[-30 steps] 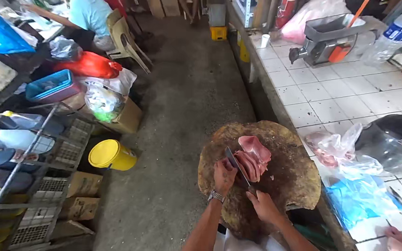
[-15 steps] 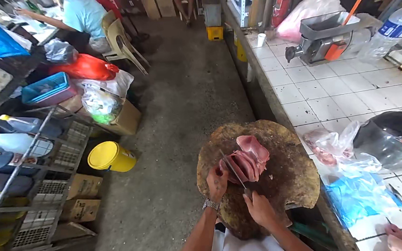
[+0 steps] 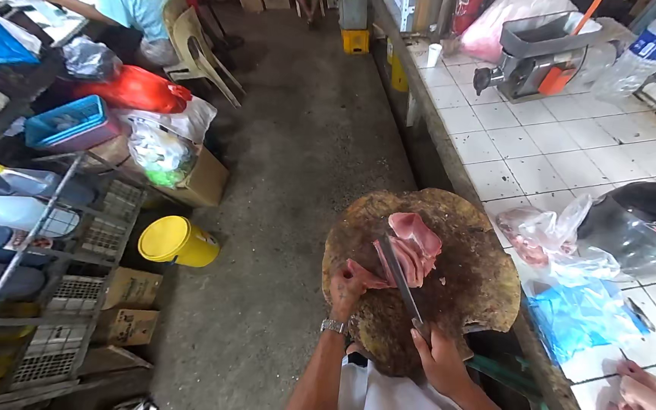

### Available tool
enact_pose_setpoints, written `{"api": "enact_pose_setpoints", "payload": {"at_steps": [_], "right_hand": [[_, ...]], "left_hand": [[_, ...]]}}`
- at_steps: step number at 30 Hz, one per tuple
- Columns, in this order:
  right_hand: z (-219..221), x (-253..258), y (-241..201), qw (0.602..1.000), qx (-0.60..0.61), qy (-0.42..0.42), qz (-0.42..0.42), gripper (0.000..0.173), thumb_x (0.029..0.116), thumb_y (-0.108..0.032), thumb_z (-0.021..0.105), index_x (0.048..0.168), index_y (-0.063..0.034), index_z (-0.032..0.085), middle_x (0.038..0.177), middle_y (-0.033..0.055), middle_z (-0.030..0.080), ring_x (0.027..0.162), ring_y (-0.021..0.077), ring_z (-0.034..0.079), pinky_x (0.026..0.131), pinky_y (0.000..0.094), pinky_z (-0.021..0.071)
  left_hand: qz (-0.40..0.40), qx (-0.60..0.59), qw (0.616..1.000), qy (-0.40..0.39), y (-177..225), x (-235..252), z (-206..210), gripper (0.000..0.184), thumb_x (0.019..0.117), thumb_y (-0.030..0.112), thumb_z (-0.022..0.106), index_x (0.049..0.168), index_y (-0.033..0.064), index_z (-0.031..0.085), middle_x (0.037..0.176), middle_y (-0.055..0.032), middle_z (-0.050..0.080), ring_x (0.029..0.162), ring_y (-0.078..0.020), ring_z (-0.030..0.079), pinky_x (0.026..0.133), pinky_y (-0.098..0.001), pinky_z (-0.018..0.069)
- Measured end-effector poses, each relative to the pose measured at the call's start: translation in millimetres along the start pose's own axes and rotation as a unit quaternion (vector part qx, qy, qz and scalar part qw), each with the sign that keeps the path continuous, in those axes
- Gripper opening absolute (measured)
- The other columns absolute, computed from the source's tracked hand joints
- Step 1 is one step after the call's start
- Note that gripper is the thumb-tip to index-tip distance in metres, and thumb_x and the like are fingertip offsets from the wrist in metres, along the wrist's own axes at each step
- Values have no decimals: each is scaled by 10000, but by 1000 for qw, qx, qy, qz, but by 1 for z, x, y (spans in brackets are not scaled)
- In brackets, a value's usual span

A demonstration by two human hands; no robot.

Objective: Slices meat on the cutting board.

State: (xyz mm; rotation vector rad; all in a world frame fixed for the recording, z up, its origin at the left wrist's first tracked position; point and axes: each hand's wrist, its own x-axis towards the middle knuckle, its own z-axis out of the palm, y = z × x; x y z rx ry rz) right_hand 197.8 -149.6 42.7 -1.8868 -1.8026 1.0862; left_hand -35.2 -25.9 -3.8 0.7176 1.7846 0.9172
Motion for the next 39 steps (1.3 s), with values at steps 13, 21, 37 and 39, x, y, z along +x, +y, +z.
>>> {"api": "enact_pose_setpoints", "payload": {"at_steps": [13,21,37,39], "right_hand": [[1,34,14,988,-29,-103,115,590,1049,-573,439,1172,-34,646,922,153,689,907,306,697,839,519,562],[1,32,-26,995,-34,-53,83,564,1059,-552,442,1199,-33,613,857,129,676,841,286,702,790,483,576],[32,38,-23,977,-117,-137,114,554,1078,-513,392,1308,-35,553,983,151,713,966,317,722,857,496,580],[29,40,-20,981,-100,-131,105,546,1076,-506,406,1292,-30,561,966,152,706,952,316,718,857,495,577]], "left_hand": [[390,294,863,-126,-29,-24,-23,307,873,70,700,1171,118,754,1362,-123,637,1310,-251,580,1113,-412,486],[411,195,890,8,-60,-27,3,217,939,154,696,1138,87,750,1176,-81,730,1085,-149,707,962,-336,589],[359,233,903,24,-48,-29,7,390,926,324,709,1209,56,718,1172,-119,716,1070,-197,705,951,-378,587],[291,274,916,22,-28,-29,19,547,901,376,707,1316,25,643,1213,-163,682,1094,-275,680,974,-449,557]]}}
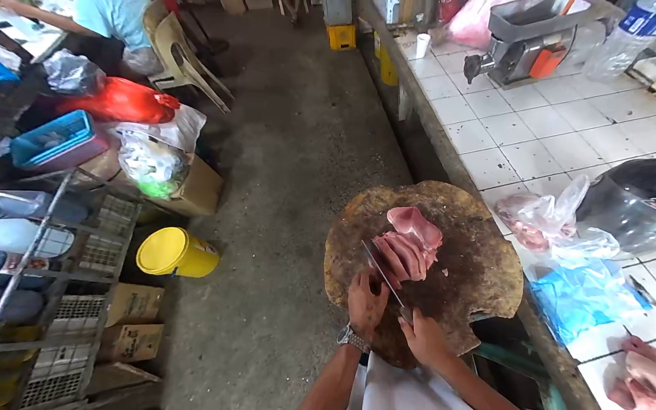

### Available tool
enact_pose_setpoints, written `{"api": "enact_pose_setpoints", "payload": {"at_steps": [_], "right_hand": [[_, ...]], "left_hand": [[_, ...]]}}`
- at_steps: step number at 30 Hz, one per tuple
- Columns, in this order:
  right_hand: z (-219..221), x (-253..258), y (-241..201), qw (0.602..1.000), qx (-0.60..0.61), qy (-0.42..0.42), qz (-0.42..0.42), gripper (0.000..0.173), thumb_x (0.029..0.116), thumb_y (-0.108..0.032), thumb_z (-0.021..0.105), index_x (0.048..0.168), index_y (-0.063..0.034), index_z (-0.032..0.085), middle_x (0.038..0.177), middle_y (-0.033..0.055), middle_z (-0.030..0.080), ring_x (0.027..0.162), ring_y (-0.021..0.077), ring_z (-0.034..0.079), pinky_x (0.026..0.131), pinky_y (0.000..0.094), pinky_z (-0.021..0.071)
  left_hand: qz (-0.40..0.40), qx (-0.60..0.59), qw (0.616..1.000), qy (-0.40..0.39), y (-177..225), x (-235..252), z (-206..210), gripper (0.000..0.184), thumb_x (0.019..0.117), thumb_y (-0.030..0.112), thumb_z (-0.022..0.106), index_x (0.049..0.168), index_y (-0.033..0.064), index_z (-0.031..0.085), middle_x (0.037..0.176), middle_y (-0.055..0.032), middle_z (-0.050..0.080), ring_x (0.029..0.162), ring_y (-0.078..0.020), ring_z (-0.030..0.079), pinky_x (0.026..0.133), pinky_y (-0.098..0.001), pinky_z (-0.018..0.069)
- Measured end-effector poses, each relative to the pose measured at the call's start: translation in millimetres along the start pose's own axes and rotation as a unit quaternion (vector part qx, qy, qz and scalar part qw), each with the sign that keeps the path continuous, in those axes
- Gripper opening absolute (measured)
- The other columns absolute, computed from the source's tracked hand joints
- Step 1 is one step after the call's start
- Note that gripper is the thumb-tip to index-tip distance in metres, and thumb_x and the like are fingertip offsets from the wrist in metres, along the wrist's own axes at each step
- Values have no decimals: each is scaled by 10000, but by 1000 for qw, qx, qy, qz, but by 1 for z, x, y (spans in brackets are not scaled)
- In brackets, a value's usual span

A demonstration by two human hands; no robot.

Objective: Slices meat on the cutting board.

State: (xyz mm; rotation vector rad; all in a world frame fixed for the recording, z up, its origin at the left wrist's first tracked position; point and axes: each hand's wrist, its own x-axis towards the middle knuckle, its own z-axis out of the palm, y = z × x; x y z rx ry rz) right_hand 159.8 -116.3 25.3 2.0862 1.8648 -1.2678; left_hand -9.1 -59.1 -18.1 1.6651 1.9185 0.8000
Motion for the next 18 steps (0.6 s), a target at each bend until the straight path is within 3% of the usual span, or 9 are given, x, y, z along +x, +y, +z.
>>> {"api": "enact_pose_setpoints", "payload": {"at_steps": [4,7,10,13,15,18], "right_hand": [[-5,1,9,998,55,28,4,559,1064,-534,422,1249,-35,594,930,146,691,921,305,705,837,500,570],[-3,-4,9,997,72,42,5,558,1064,-535,422,1262,-40,589,930,136,692,919,294,706,834,497,572],[-3,-1,14,994,87,56,-24,560,1059,-542,438,1223,-33,602,880,123,681,868,277,701,806,475,574],[-5,-2,17,993,101,51,-31,574,1056,-537,455,1239,-16,611,895,141,689,873,289,702,821,492,572],[-10,-5,12,993,99,55,-30,583,1051,-547,458,1230,-15,618,904,145,690,886,296,702,830,497,569],[-20,-16,-3,991,96,80,-51,613,1041,-586,448,1203,-23,630,872,126,690,857,281,707,802,490,576]], "left_hand": [[-100,87,986,-103,29,24,-6,709,841,356,757,1432,35,533,1359,-208,590,1209,-341,622,1025,-479,523],[-89,109,977,-160,32,29,-11,610,887,209,706,1442,39,519,1393,-209,573,1236,-352,615,1032,-484,527],[7,70,991,-118,9,33,-22,473,954,105,620,1422,61,568,1353,-191,628,1268,-339,607,1088,-472,493],[43,57,988,-133,-19,30,-37,651,889,206,745,1486,85,516,1413,-190,589,1359,-369,516,1159,-503,411],[32,26,993,-107,-31,20,-46,652,883,271,759,1463,70,536,1374,-192,610,1318,-347,554,1133,-500,442],[20,-10,999,-29,-42,4,-47,460,958,295,698,1332,34,637,1235,-179,679,1144,-283,669,1013,-447,548]]}}
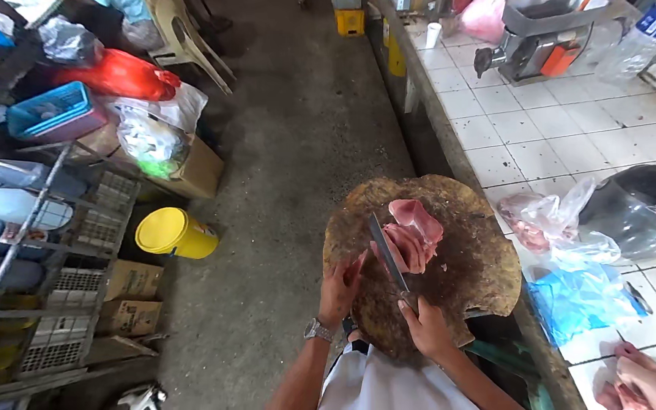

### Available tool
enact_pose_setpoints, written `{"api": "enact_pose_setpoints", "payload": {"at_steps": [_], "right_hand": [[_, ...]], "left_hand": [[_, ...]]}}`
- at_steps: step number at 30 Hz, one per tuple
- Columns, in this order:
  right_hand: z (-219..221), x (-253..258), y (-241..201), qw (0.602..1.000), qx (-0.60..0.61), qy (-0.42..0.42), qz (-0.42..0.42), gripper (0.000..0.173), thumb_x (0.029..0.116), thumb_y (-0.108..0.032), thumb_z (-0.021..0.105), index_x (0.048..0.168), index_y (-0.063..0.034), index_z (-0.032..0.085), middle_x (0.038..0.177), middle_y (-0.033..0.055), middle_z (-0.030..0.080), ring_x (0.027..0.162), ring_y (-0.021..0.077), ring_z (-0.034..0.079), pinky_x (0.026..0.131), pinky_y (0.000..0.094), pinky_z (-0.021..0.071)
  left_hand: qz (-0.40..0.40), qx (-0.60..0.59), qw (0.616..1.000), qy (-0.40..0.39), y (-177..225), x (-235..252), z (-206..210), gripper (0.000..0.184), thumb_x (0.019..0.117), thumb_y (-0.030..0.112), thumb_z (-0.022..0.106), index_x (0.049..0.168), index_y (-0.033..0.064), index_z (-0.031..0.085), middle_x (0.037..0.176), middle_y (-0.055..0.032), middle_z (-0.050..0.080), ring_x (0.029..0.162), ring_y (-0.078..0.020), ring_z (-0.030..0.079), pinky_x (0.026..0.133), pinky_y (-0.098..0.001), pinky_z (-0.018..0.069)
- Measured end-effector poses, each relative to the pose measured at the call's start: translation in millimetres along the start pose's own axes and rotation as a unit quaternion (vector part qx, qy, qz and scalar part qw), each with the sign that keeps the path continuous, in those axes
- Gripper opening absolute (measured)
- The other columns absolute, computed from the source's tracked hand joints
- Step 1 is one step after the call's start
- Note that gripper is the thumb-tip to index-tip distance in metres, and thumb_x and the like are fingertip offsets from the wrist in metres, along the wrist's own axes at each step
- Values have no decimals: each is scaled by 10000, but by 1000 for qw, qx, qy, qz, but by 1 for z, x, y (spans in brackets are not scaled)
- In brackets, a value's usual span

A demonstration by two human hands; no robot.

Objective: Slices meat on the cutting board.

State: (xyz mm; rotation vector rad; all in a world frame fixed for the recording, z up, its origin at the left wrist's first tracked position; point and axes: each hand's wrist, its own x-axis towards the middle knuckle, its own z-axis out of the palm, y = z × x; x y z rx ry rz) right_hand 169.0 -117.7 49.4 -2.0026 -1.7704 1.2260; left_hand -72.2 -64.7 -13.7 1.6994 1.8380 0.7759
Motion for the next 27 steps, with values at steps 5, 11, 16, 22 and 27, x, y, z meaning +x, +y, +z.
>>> {"api": "enact_pose_setpoints", "payload": {"at_steps": [5,11,16,22,27], "right_hand": [[-6,-15,-25,980,49,109,-162,546,1038,-541,494,1149,-35,666,723,26,657,656,145,664,620,374,582],[-6,-25,-25,944,70,180,-266,505,1046,-497,512,1114,-19,657,683,-18,638,583,53,623,535,284,561],[9,-14,16,991,-117,-22,-55,615,1068,-544,407,1269,2,604,867,139,713,856,295,731,796,485,595],[3,-24,9,996,-39,23,-70,593,1043,-574,438,1079,-23,654,723,71,644,707,222,683,675,430,578],[15,-22,15,975,-23,96,-199,534,1054,-507,463,1110,-14,662,659,29,636,593,147,655,559,372,573]], "left_hand": [[114,-10,991,64,-10,-7,20,194,995,137,614,1092,95,776,1189,-83,726,1162,-240,661,1032,-419,530],[68,-12,991,117,-8,-15,33,242,977,191,666,1174,76,745,1193,-132,703,1146,-251,666,1018,-397,543],[71,-2,988,135,-12,-12,40,220,999,197,631,1152,126,773,1151,-86,724,1109,-236,667,993,-396,543],[63,-12,989,131,-10,-14,35,233,994,227,648,1167,119,761,1169,-97,717,1125,-240,663,1008,-410,538],[57,-19,981,185,-12,-25,43,195,958,187,680,1112,100,763,1111,-115,712,1099,-250,665,983,-399,550]]}}
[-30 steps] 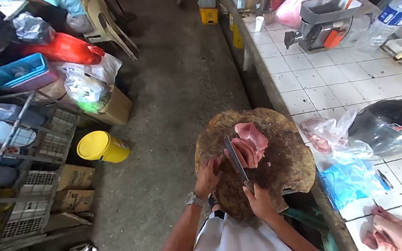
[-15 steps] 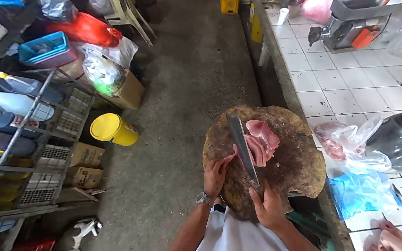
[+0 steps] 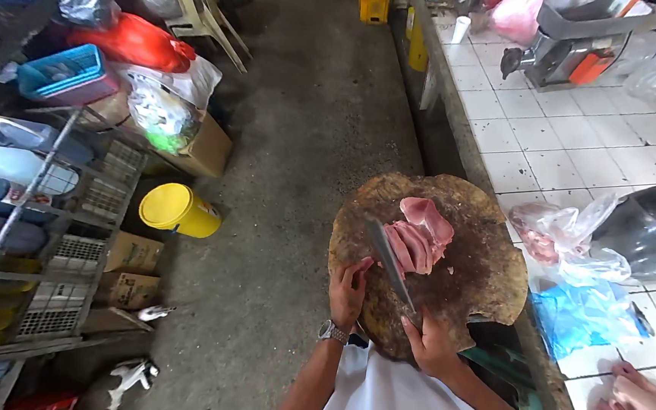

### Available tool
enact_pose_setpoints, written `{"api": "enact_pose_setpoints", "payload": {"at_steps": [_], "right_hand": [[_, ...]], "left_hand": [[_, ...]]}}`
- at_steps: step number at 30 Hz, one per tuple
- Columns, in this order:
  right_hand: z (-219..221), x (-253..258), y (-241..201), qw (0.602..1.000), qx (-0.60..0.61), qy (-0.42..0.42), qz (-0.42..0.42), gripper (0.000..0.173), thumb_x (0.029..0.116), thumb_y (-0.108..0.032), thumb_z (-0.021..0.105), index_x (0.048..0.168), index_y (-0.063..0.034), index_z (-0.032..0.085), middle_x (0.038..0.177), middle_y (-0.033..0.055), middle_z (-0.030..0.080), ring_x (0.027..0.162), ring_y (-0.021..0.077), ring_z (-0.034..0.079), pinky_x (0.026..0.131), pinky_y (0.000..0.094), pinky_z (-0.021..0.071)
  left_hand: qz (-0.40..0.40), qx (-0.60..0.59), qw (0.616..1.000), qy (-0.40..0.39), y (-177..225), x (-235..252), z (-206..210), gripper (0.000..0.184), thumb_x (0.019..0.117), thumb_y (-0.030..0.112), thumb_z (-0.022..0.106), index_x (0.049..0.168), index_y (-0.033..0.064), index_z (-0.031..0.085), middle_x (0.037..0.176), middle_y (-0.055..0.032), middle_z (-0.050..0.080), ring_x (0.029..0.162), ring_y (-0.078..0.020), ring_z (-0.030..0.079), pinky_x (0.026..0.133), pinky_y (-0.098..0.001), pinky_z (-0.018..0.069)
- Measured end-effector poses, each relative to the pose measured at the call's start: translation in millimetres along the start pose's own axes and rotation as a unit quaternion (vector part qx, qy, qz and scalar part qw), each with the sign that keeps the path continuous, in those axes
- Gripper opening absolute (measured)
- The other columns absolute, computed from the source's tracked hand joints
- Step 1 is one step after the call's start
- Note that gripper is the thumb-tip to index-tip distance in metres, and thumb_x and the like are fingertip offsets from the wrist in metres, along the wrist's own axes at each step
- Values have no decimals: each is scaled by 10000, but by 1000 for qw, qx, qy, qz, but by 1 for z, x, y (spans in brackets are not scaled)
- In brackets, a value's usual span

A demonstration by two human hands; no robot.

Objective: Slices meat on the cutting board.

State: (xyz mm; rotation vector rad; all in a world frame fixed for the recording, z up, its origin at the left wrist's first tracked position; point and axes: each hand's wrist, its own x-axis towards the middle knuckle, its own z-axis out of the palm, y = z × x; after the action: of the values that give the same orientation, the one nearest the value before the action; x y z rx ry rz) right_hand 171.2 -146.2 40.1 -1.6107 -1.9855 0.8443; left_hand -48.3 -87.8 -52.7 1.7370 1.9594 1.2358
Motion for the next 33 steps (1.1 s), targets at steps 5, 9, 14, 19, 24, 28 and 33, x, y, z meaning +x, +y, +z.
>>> {"api": "enact_pose_setpoints", "payload": {"at_steps": [5,9,14,19,24,28,33], "right_hand": [[-6,17,13,958,-48,-211,187,643,1049,-597,396,1160,-10,634,872,143,681,885,303,702,820,502,565],[-17,9,-10,998,37,-25,52,557,1039,-524,483,1111,-11,689,726,51,669,687,165,684,647,397,586],[-4,7,10,977,-61,-184,87,616,1053,-555,415,1211,-2,636,835,130,696,825,281,715,780,477,585],[-20,16,13,969,-36,-191,155,610,1044,-583,425,1124,-20,645,840,120,675,851,271,700,800,472,570],[-37,13,16,985,92,-80,119,495,1034,-528,493,1128,-76,671,738,27,633,655,151,641,646,382,571],[-34,4,25,965,170,-81,180,465,1039,-520,494,1110,-88,651,688,31,604,538,181,604,555,407,572],[-29,-13,35,952,198,-67,222,474,1031,-540,507,1090,-93,653,686,41,613,518,198,599,533,407,570]], "left_hand": [[-9,50,998,-25,5,2,-4,181,978,187,647,1037,86,785,1069,-104,742,1078,-290,673,986,-432,536],[4,47,999,-1,0,-7,-5,150,947,190,669,1009,102,774,1054,-85,731,1063,-280,658,958,-429,533],[-14,77,997,20,-1,-14,-6,124,923,187,694,965,119,789,1001,-75,735,1021,-273,660,926,-416,538],[-58,116,991,-28,11,-6,-13,204,944,250,680,1022,86,774,1012,-114,731,1040,-299,672,953,-449,541],[-108,75,978,-160,34,30,-6,406,950,194,658,1326,42,651,1178,-189,689,992,-297,711,898,-461,590],[-123,52,945,-297,53,69,4,872,786,219,818,1555,126,418,1442,-228,512,1123,-324,665,963,-464,574],[-129,99,934,-319,58,96,19,489,881,255,751,1332,99,643,1324,-236,601,1086,-361,675,946,-516,570]]}}
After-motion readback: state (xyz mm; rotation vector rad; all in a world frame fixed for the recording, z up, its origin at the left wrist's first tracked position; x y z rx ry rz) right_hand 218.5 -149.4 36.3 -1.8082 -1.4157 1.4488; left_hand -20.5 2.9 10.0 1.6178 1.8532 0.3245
